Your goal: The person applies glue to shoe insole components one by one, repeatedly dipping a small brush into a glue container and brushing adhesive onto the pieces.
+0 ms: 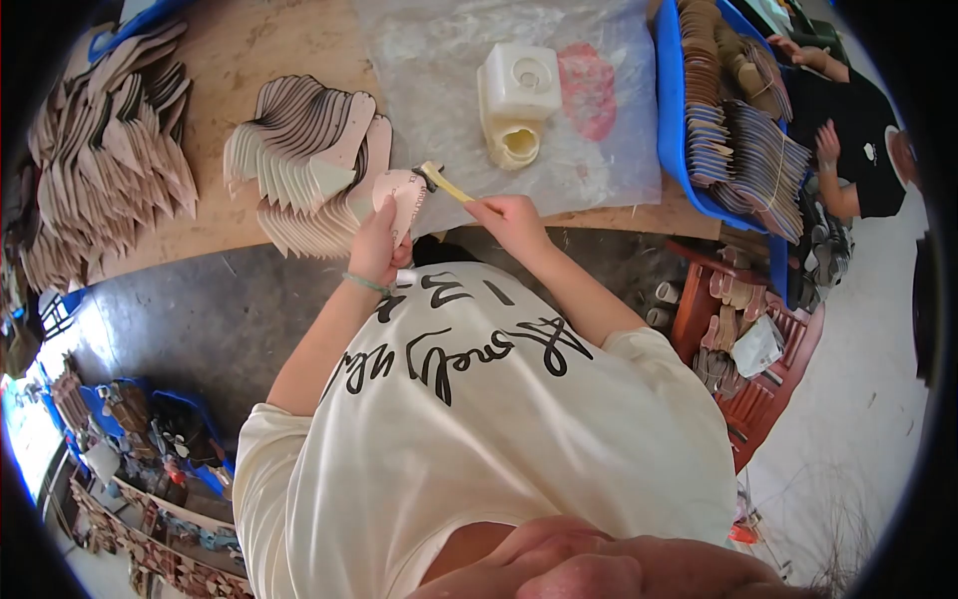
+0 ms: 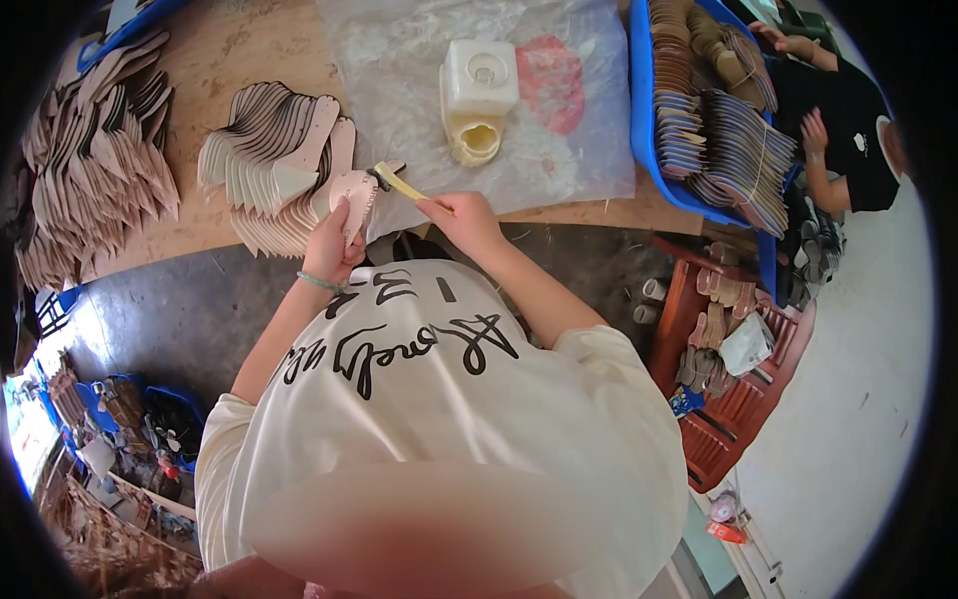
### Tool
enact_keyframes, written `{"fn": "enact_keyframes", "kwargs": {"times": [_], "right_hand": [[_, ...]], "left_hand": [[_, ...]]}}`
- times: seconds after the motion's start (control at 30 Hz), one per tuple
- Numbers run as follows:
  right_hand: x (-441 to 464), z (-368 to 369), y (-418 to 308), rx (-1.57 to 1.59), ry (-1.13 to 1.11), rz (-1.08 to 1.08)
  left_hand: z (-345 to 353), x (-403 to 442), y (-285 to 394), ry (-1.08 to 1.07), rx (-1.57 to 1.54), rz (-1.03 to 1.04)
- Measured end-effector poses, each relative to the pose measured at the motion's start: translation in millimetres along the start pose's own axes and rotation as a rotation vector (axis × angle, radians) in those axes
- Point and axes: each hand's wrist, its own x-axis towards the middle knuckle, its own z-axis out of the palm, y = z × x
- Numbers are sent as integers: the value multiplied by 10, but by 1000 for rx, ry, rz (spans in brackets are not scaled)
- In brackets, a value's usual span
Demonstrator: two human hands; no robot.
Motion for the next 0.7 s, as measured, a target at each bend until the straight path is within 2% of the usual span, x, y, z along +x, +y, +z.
{"fn": "enact_keyframes", "kwargs": {"times": [0.17,0.27,0.37,0.53,0.7], "right_hand": [[109,301,582,145,-9,71],[158,341,710,126,44,109],[244,265,731,-17,39,230],[455,213,662,-258,60,153],[746,180,450,-329,-10,136]], "left_hand": [[14,-52,4,20,-4,6],[-60,-50,23,7,27,-9],[-73,-54,11,-13,68,-6],[-51,-56,-33,2,200,21],[-6,-124,-8,-56,564,89]]}}
